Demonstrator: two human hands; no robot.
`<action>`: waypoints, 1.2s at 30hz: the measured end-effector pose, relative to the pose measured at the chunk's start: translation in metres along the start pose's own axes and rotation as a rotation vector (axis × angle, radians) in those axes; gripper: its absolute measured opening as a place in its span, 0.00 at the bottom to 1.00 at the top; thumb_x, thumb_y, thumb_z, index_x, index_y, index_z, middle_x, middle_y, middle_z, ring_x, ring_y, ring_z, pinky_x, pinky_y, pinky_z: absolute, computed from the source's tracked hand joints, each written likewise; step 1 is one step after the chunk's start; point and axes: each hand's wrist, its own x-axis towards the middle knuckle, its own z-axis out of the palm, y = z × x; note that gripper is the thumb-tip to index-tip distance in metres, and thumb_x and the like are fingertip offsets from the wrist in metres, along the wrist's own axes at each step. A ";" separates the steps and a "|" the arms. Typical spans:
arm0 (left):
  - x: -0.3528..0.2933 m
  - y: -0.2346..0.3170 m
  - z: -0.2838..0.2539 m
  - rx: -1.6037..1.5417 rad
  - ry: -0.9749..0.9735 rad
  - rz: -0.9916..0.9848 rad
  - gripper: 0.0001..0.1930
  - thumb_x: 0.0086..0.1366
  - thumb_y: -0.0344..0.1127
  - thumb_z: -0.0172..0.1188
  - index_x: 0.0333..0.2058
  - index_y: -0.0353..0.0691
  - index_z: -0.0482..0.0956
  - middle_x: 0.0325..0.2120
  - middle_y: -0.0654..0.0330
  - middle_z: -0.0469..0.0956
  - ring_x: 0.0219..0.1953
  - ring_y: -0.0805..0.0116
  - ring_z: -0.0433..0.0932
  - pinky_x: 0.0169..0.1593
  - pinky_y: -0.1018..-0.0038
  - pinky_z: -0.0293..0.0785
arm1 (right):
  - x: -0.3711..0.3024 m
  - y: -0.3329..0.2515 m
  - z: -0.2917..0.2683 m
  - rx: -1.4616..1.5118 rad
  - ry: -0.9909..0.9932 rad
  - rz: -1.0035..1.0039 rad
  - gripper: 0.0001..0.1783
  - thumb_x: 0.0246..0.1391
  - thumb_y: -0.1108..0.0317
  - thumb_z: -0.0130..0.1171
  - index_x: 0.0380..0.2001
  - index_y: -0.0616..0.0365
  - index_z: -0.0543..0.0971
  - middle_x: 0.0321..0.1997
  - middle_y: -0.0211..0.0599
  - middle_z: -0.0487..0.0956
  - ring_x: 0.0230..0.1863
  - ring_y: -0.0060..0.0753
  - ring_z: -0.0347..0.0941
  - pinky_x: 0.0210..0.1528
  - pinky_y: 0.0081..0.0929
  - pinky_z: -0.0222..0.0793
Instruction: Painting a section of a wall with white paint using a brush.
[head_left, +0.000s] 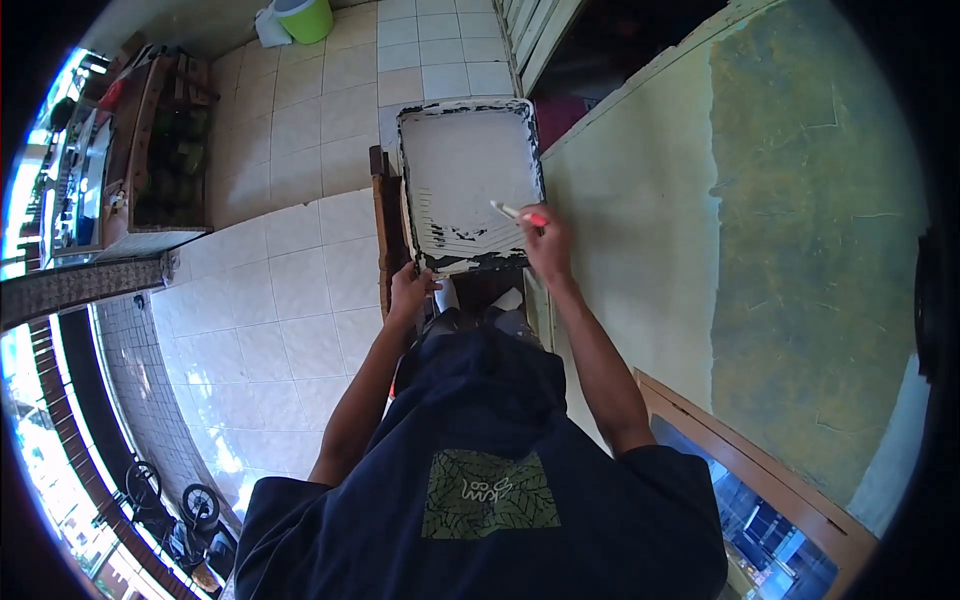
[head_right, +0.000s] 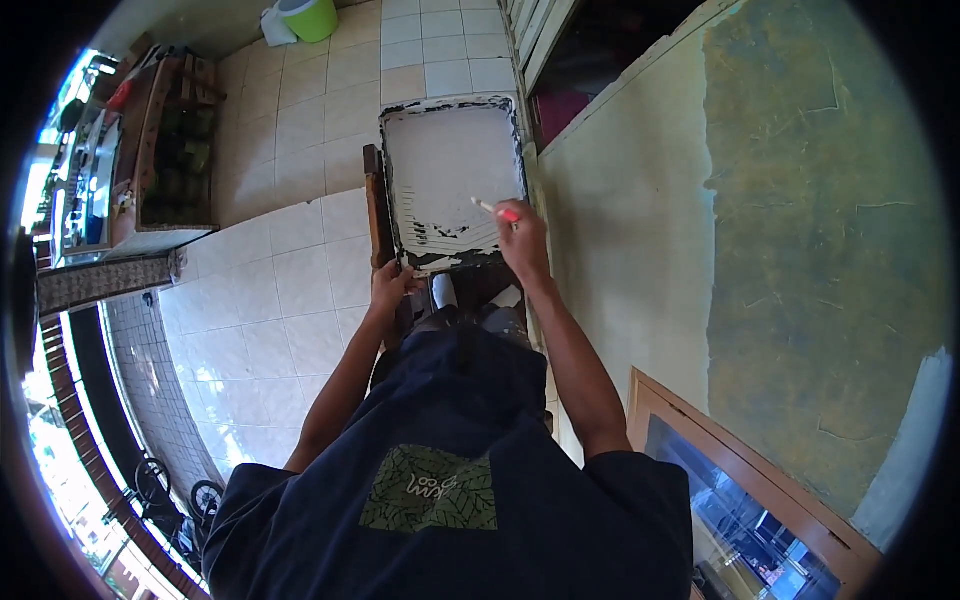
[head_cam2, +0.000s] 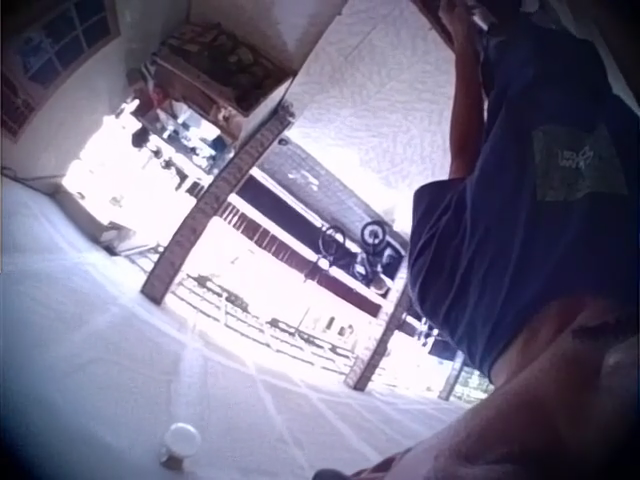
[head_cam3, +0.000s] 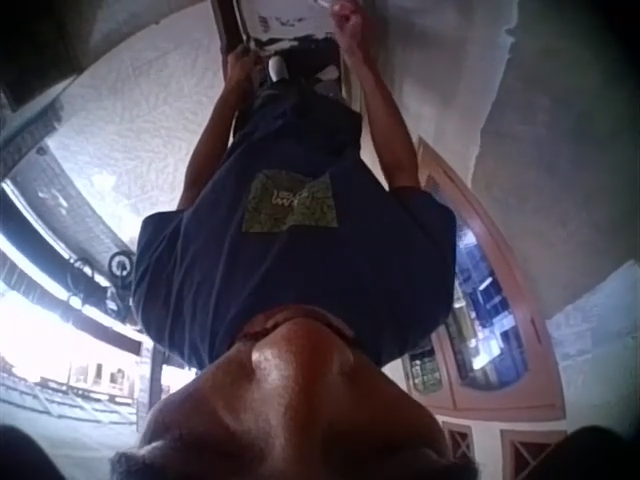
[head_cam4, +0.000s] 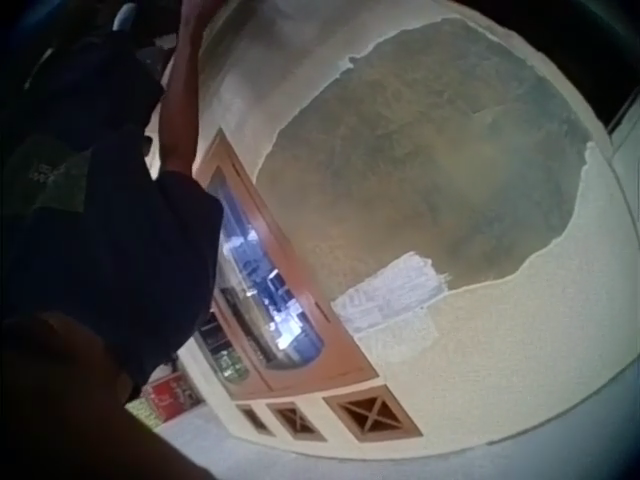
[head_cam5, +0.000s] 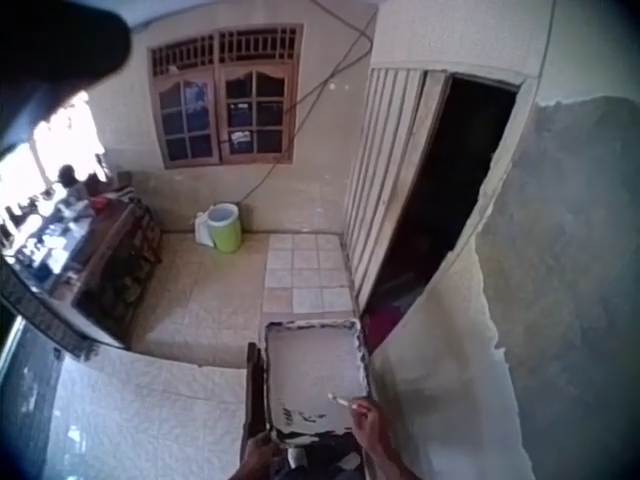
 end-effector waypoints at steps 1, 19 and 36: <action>-0.003 -0.002 -0.001 0.009 0.013 -0.004 0.10 0.72 0.31 0.55 0.48 0.35 0.76 0.33 0.60 0.83 0.29 0.72 0.83 0.31 0.77 0.77 | 0.002 -0.001 -0.002 0.086 0.104 0.175 0.04 0.57 0.74 0.61 0.37 0.59 0.81 0.29 0.38 0.81 0.31 0.35 0.79 0.37 0.30 0.75; -0.035 -0.030 0.085 0.173 0.279 0.099 0.18 0.72 0.33 0.55 0.58 0.39 0.73 0.36 0.60 0.83 0.28 0.74 0.81 0.28 0.77 0.74 | -0.046 0.040 -0.073 0.265 0.357 0.160 0.06 0.61 0.70 0.63 0.38 0.61 0.81 0.31 0.34 0.81 0.31 0.23 0.79 0.34 0.22 0.73; -0.071 0.015 0.196 0.505 0.578 0.609 0.27 0.60 0.30 0.65 0.59 0.34 0.71 0.51 0.48 0.77 0.53 0.53 0.74 0.53 0.60 0.73 | -0.071 0.021 -0.219 1.229 0.565 0.614 0.11 0.65 0.66 0.61 0.47 0.57 0.74 0.39 0.37 0.81 0.37 0.29 0.82 0.39 0.23 0.76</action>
